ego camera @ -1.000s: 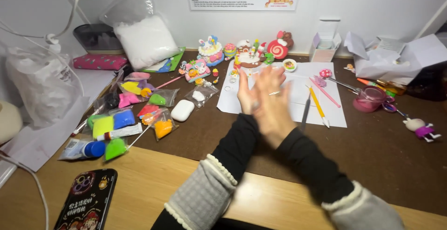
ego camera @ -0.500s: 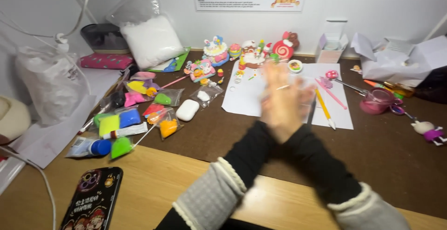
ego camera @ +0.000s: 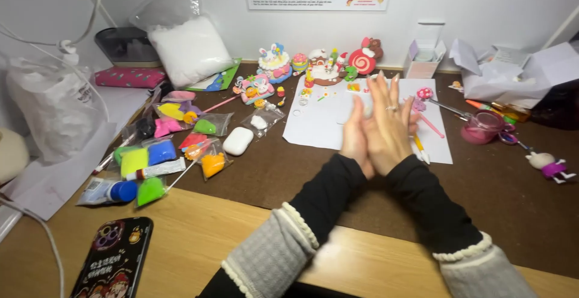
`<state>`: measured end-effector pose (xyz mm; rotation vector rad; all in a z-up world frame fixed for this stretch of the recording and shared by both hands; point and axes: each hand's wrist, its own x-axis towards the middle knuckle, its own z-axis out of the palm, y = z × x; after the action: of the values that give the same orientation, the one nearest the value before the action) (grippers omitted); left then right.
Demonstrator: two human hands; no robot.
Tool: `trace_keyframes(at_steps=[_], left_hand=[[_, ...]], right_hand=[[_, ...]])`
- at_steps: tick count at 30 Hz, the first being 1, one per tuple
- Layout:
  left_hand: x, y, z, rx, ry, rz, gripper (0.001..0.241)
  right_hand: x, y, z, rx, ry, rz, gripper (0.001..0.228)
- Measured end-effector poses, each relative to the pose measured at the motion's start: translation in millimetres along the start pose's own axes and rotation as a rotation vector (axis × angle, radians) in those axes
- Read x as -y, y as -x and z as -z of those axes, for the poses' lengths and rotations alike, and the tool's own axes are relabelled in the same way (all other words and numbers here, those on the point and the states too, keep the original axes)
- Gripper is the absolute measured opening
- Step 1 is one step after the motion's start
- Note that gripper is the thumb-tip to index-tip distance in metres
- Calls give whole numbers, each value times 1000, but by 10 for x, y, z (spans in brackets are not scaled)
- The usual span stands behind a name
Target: Assembling small decorative clay elements into larger models on a workspace using hands and sculpting tools.
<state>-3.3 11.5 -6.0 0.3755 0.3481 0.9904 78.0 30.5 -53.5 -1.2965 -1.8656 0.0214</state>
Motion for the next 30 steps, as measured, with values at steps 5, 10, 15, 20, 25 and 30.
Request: trace_keyframes(at_steps=[5,10,15,20,25,30], left_hand=[[80,-481,616,83,79,61,95],[270,-825,1021,211,185,189,105],[-37,-560,831,189,288,163,98],[-107,-1004,1207,140,196,61,95],[-90,-982,1237,184,146,73,92],[-60,-980,1190,206,71,101,85]], right_hand=[[16,-85,-118,-81,280,8,59],[-313,-49,137,-274,-148,-51,59],[-456,-65,272,-316,-421,-98,50],[-605,-19,267,54,-238,-124,39],[-440,22,187,104,-161,-108,48],[-499,36,130,20,-107,-169,35]])
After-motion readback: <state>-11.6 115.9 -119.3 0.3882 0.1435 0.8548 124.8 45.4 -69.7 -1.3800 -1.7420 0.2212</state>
